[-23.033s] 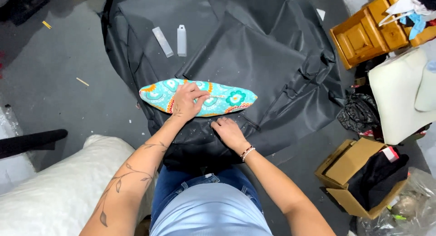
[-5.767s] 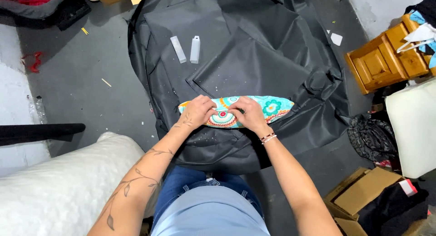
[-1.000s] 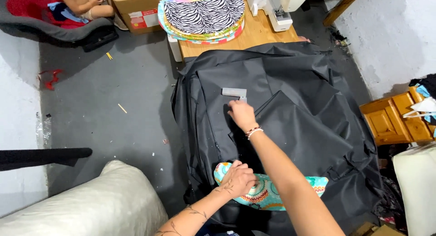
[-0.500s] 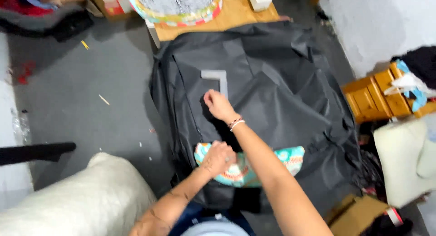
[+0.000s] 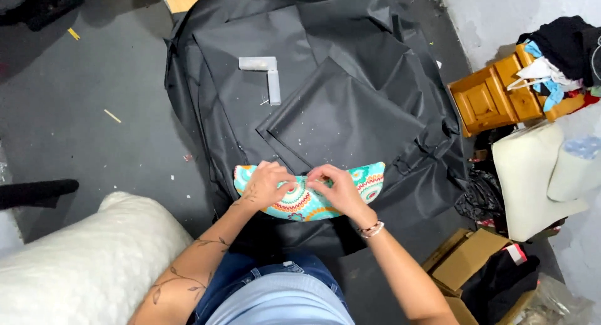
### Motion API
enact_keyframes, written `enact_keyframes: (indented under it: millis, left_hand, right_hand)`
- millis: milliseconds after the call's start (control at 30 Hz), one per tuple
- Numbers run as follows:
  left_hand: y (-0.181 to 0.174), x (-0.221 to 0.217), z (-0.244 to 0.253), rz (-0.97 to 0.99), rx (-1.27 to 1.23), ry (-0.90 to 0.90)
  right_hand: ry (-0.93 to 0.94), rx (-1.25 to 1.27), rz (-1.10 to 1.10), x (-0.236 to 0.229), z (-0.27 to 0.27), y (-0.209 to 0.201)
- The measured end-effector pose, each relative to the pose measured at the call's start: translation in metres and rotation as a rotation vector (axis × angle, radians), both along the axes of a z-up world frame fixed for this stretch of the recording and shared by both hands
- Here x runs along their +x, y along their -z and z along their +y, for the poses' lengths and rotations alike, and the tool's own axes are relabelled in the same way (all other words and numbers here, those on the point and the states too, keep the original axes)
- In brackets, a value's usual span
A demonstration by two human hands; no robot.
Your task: Stuffing a crescent-shaped pillowcase with filling material and shaping it by hand.
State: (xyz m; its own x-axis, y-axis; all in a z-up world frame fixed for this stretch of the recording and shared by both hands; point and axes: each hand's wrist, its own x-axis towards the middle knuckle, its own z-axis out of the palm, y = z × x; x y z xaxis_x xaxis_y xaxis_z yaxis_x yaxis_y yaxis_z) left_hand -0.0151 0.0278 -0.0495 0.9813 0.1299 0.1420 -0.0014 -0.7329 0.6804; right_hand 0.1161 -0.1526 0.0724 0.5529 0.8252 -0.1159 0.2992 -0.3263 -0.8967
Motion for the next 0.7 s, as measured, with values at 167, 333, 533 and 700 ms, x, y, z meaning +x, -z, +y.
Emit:
enact_keyframes:
  millis: [167,333,533,700]
  left_hand:
    - [-0.007,-0.001,0.001,0.039,-0.045,-0.034]
    - [-0.015,-0.001,-0.001,0.083,-0.096,-0.063]
    - [-0.019,0.003,-0.003,0.153,-0.133,-0.091]
    - [-0.016,0.004,-0.004,0.164,-0.143,-0.109]
  right_hand:
    - [-0.090,-0.078,-0.279,-0.010,-0.004,0.038]
    - [-0.118,-0.171,-0.384,-0.013,-0.011,0.048]
    - [-0.038,0.012,-0.367,-0.012,-0.016,0.055]
    - [-0.009,0.061,-0.383,-0.011,-0.017,0.060]
